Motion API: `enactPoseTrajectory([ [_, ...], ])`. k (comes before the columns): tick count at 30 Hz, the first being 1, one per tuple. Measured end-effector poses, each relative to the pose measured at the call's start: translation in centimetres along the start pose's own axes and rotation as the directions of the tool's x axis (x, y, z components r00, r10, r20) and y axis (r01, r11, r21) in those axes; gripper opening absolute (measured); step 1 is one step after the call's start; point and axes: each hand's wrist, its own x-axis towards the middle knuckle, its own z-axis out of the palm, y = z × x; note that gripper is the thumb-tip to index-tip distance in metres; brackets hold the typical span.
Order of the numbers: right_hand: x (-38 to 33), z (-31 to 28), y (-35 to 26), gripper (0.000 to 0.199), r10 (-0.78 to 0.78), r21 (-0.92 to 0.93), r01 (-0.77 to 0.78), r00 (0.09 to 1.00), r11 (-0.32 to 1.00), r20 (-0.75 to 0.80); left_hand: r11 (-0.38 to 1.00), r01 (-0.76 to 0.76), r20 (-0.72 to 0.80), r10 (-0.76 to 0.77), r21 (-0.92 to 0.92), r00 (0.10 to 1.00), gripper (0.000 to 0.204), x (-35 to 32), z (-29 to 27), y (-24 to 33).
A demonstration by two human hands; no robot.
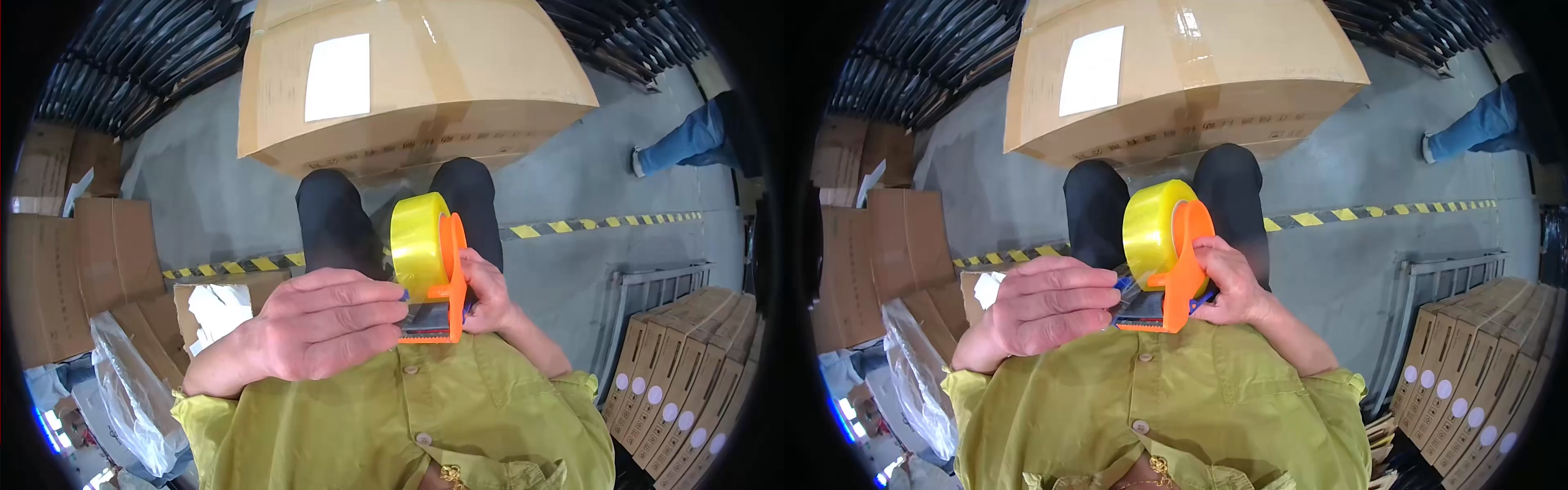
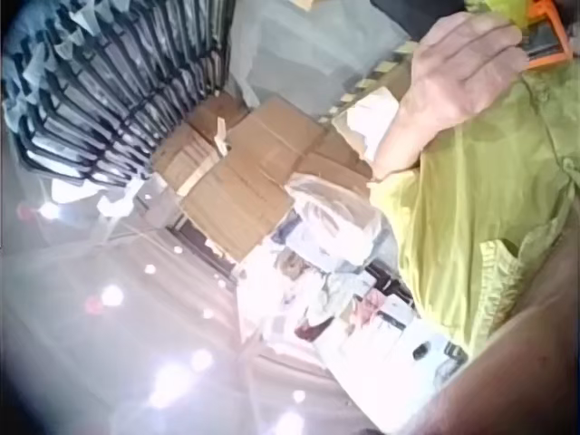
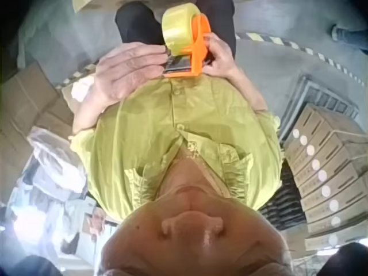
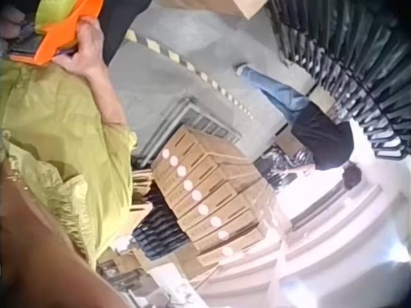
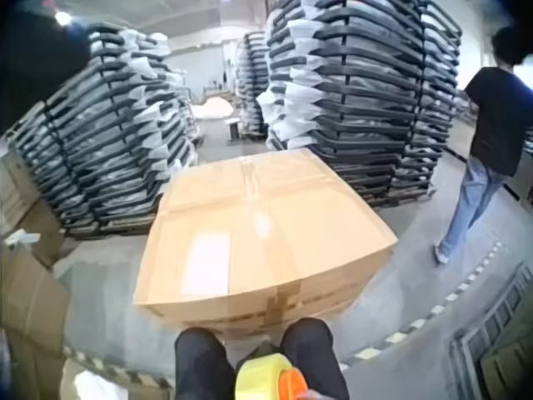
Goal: Taping multiple white labels onto a large cardboard box using a tape dispenser.
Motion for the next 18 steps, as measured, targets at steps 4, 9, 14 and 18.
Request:
enactPoseTrajectory([
  [4, -0.2, 0.2, -0.1, 0.044, -0.025, 0.002, 0.025, 0.999, 1.000, -0.026, 0.988, -0.002, -0.005, 0.001, -0.154, 1.000, 0.018, 0.0, -0.1, -0.2],
  [9, 0.2, 0.2, -0.1, 0.038, -0.077, -0.039, 0.076, 0.997, 0.996, -0.017, 0.963, 0.084, 0.047, -0.075, -0.254, 0.996, 0.017, -0.6, 0.6, -0.1],
  [14, -0.1, 0.4, 0.5, 0.049, -0.067, -0.139, 0.072, 0.997, 0.988, 0.040, 0.853, 0.299, -0.022, -0.340, -0.427, 0.940, 0.009, -1.0, 2.2, 0.7],
  [18, -0.6, 0.7, 0.5, 0.052, -0.030, -0.146, 0.032, 0.999, 0.989, 0.013, 0.829, 0.330, -0.076, -0.404, -0.452, 0.911, 0.008, -1.0, 2.8, 1.6],
])
